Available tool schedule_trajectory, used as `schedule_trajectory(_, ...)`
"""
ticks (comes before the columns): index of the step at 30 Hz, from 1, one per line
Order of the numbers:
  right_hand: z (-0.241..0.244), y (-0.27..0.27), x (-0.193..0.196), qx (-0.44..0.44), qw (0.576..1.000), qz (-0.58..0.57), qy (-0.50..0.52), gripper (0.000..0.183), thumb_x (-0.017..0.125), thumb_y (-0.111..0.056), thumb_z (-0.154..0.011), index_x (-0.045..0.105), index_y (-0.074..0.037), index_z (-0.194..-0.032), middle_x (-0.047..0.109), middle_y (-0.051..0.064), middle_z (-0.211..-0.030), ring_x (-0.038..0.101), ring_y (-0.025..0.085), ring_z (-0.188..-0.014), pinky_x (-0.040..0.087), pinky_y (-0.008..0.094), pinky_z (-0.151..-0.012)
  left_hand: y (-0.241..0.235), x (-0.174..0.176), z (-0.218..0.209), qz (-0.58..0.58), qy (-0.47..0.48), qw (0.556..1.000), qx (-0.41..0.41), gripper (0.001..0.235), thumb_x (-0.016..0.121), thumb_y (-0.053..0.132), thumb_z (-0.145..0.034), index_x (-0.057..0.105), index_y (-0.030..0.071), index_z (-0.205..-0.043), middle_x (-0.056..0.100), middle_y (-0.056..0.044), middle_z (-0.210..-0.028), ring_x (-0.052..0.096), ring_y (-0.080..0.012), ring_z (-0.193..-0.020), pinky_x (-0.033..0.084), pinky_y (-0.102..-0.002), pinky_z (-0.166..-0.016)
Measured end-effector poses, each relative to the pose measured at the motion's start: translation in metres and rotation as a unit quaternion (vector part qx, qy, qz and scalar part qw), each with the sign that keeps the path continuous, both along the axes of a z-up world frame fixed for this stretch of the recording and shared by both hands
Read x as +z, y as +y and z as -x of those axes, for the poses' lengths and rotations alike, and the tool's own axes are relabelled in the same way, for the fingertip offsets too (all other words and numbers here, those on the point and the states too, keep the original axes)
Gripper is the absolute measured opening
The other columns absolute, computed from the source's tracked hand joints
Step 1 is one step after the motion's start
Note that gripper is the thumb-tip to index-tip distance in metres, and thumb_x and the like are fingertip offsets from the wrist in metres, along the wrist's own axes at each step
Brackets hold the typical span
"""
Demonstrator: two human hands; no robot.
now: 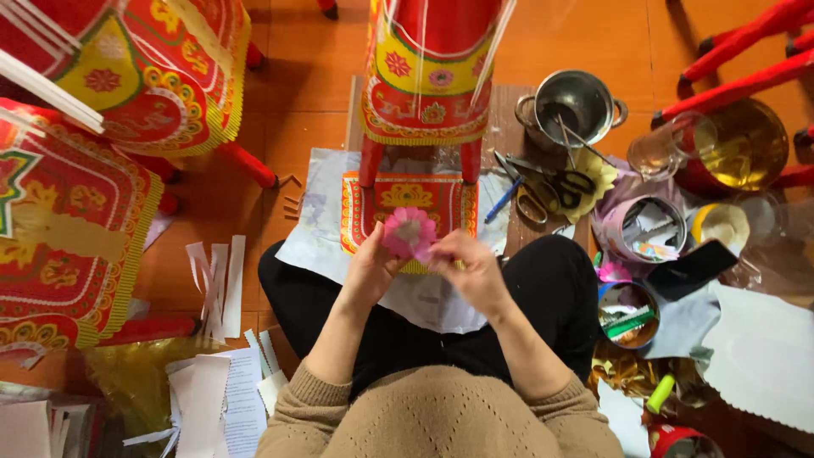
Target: Decorating traditional paper horse effigies with colorful paper cutouts and flowers.
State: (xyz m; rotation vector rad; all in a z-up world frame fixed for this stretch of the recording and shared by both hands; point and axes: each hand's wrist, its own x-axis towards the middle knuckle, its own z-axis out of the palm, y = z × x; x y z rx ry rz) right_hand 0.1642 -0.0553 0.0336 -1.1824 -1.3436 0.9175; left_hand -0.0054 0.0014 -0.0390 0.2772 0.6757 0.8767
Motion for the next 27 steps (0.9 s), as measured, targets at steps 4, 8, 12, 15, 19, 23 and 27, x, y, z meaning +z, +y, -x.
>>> schedule_trajectory(4, 0.012, 0.009, -0.017, -0.003, 0.989, -0.061, -0.137, 0.019, 0.081, -0.010, -0.078, 0.075, -0.017, -0.094, 0.070, -0.002, -0.090, 0.068, 0.015, -0.081, 0.055, 0.026, -0.075, -0.001, -0.020, -0.005, -0.003, -0.022, 1.000, -0.007, 0.064, 0.049, 0.053, -0.095, 0.053, 0.005, -0.137, 0.057, -0.022, -0.133, 0.060, -0.0366, -0.118, 0.052, -0.048, -0.095)
schedule_trajectory(8, 0.018, 0.026, -0.018, -0.075, 0.951, -0.173, -0.244, 0.014, 0.078, -0.006, -0.078, 0.070, -0.013, -0.087, 0.057, 0.004, -0.114, 0.057, 0.024, -0.101, 0.052, 0.032, -0.081, -0.001, -0.028, -0.005, -0.029, -0.042, 0.998, -0.020, 0.066, 0.042, 0.056, -0.098, 0.048, 0.006, -0.141, 0.057, -0.021, -0.133, 0.058, -0.0336, -0.121, 0.049, -0.044, -0.100)
schedule_trajectory(12, 0.025, 0.032, -0.017, -0.124, 0.940, -0.192, -0.251, 0.021, 0.077, 0.003, -0.073, 0.065, -0.010, -0.084, 0.051, 0.009, -0.132, 0.047, 0.031, -0.120, 0.044, 0.035, -0.090, -0.002, -0.029, -0.002, -0.030, -0.040, 0.999, -0.023, 0.062, 0.042, 0.053, -0.099, 0.049, 0.007, -0.139, 0.061, -0.018, -0.126, 0.062, -0.0313, -0.115, 0.049, -0.043, -0.099)
schedule_trajectory(15, 0.023, 0.031, -0.021, -0.107, 0.973, -0.112, -0.170, 0.029, 0.075, 0.006, -0.076, 0.058, -0.007, -0.096, 0.047, 0.016, -0.132, 0.046, 0.036, -0.124, 0.046, 0.042, -0.096, -0.001, -0.016, -0.004, -0.023, -0.045, 0.999, -0.007, 0.058, 0.048, 0.049, -0.098, 0.052, 0.004, -0.134, 0.063, -0.020, -0.120, 0.065, -0.0318, -0.110, 0.052, -0.044, -0.097)
schedule_trajectory(19, 0.024, 0.030, -0.008, -0.026, 0.997, 0.061, 0.035, 0.053, 0.071, 0.007, -0.081, 0.047, -0.006, -0.127, 0.058, 0.022, -0.115, 0.061, 0.038, -0.105, 0.051, 0.048, -0.089, -0.006, 0.017, -0.008, -0.031, -0.050, 0.998, -0.001, 0.052, 0.053, 0.043, -0.097, 0.057, 0.000, -0.126, 0.066, -0.024, -0.111, 0.068, -0.0350, -0.104, 0.053, -0.046, -0.093)
schedule_trajectory(23, 0.018, 0.031, -0.014, -0.011, 0.983, 0.139, 0.119, 0.048, 0.076, 0.001, -0.081, 0.057, -0.005, -0.124, 0.065, 0.017, -0.095, 0.066, 0.025, -0.081, 0.056, 0.038, -0.078, -0.009, 0.061, -0.013, -0.043, -0.026, 0.999, 0.013, 0.040, 0.061, 0.035, -0.095, 0.064, -0.001, -0.113, 0.070, -0.017, -0.096, 0.071, -0.0276, -0.091, 0.055, -0.043, -0.089)
schedule_trajectory(27, 0.017, 0.030, -0.031, -0.031, 0.978, 0.145, 0.146, 0.041, 0.077, 0.002, -0.079, 0.064, -0.005, -0.117, 0.065, 0.009, -0.090, 0.063, 0.015, -0.078, 0.056, 0.029, -0.071, -0.010, 0.031, -0.010, -0.067, 0.012, 0.998, -0.007, 0.037, 0.063, 0.026, -0.094, 0.063, -0.003, -0.119, 0.069, -0.015, -0.095, 0.071, -0.0260, -0.091, 0.056, -0.041, -0.089)
